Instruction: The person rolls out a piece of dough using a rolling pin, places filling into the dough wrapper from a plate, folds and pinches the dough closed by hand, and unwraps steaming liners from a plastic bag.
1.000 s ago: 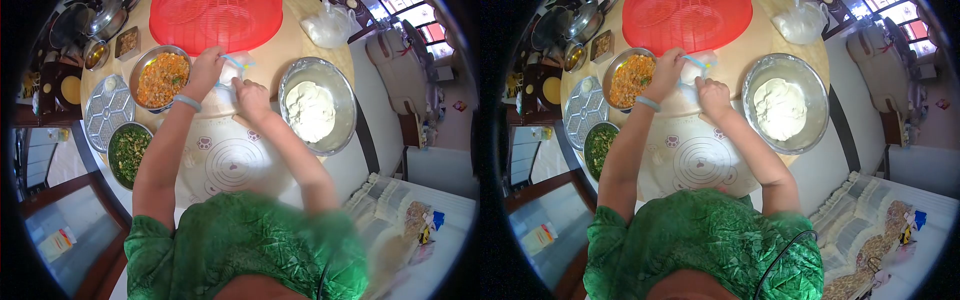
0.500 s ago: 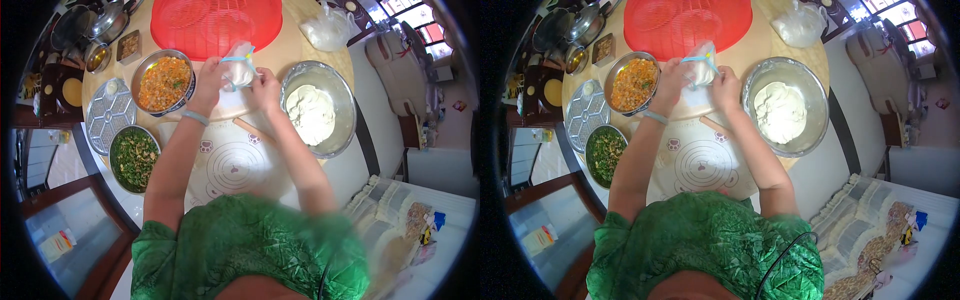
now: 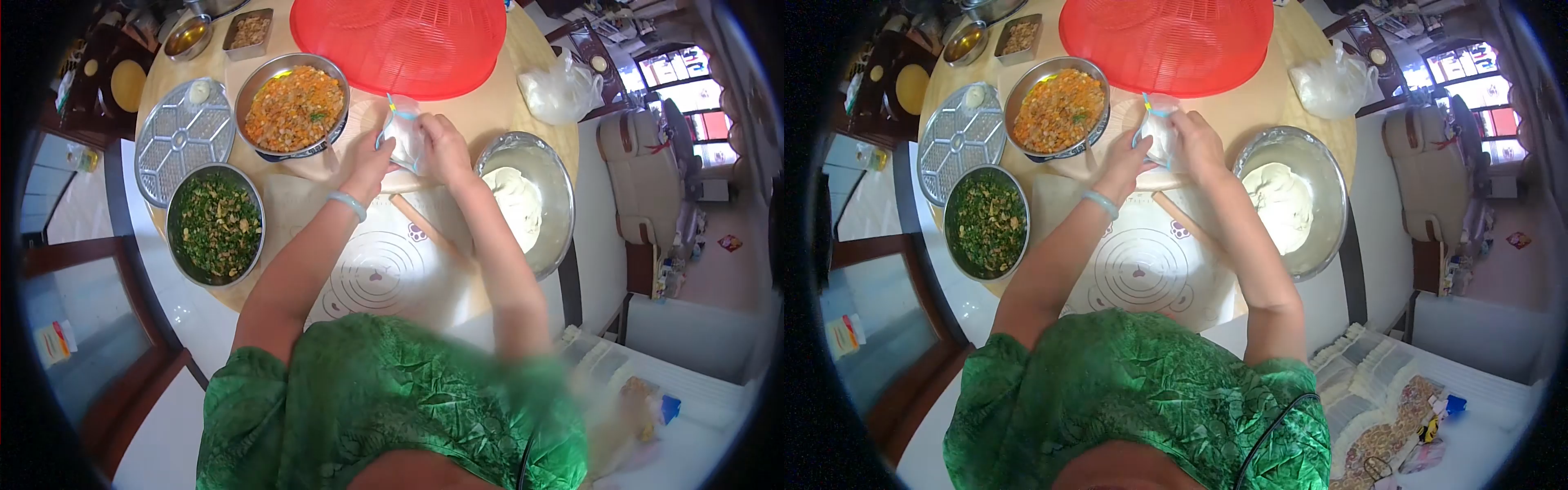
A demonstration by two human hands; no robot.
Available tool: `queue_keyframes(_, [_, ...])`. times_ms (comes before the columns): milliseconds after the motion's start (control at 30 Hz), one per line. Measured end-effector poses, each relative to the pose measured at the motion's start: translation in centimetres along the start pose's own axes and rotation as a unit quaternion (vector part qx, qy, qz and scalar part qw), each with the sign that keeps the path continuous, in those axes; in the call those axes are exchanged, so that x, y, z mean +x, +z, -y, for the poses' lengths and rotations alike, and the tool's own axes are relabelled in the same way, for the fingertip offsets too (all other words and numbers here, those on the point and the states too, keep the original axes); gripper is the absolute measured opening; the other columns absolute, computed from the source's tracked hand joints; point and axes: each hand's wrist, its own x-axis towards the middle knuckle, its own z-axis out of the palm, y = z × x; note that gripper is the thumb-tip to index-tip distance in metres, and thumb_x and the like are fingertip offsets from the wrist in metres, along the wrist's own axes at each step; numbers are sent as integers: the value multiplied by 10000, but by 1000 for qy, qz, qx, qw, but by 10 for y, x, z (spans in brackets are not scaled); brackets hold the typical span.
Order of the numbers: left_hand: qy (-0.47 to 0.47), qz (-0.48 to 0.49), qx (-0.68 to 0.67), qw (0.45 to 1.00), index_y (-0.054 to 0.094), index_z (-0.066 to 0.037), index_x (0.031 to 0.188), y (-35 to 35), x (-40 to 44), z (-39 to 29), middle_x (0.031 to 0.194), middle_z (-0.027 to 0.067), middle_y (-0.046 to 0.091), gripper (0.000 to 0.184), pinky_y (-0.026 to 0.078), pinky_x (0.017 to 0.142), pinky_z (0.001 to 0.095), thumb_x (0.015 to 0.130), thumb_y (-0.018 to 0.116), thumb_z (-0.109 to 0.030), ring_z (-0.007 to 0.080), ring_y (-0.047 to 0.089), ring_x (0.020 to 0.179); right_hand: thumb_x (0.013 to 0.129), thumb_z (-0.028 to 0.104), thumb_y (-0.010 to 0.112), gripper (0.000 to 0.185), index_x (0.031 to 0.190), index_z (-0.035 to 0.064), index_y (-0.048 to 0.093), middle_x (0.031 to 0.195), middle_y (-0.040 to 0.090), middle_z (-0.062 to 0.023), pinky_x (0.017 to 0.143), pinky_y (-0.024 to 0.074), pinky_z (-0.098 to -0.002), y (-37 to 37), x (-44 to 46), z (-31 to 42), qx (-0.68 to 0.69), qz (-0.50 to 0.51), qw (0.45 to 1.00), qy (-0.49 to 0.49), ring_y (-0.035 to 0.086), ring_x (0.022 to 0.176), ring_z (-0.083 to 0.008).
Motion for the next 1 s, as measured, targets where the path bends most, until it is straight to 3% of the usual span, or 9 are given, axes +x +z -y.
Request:
queue_keyframes(133, [-14, -29, 6, 999, 544, -29, 1268, 1, -2, 2, 1129, 76, 628, 310, 585, 791, 338, 967, 543, -103, 178, 649, 979, 782, 66, 611, 78, 824, 45, 674, 911, 602, -141, 754, 546, -431, -3, -4, -1, -202, 16, 976, -79, 626, 916, -314])
queue_keyframes(233, [-22, -47, 6, 999, 556, -45, 1262, 5, -7, 3, 1107, 58, 629, 305, 581, 779, 327, 960, 537, -85, 159, 638, 953, 765, 88, 629, 107, 831, 56, 708, 989, 596, -132, 775, 550, -414, -6, -4, 3, -271, 57, 960, -44, 589, 1003, -304])
queue_keyframes(433, [-11, -43, -17, 999, 575, -58, 1258, 10, -12, 9, 1051, 38, 627, 310, 559, 746, 302, 949, 549, -75, 128, 620, 911, 789, 164, 641, 151, 852, 73, 744, 1108, 569, -110, 828, 529, -423, -4, -7, 5, -220, 85, 970, -64, 548, 1068, -292])
queue_keyframes(533, [-11, -57, -27, 998, 581, -63, 1257, 9, -8, 18, 1031, 30, 628, 312, 539, 709, 285, 947, 556, -75, 117, 608, 861, 786, 230, 659, 194, 858, 77, 754, 1160, 556, -105, 856, 511, -459, -1, -6, 11, -273, 132, 953, 3, 519, 1123, -294])
queue_keyframes(733, [0, -74, -63, 995, 589, -59, 1248, 11, -11, 21, 1029, 28, 629, 296, 518, 683, 280, 954, 552, -72, 104, 584, 822, 836, 218, 633, 216, 949, 87, 763, 1297, 563, -128, 929, 531, -414, -3, -2, 34, -309, 207, 926, 61, 530, 1185, -322])
queue_keyframes(1000, [-27, -95, -104, 990, 580, -67, 1246, 17, -10, 12, 1089, 20, 610, 272, 528, 758, 283, 978, 536, -90, 104, 593, 911, 885, 158, 593, 219, 1011, 56, 740, 1310, 583, -114, 969, 507, -417, -8, 5, 4, -234, 147, 959, 68, 539, 1217, -310])
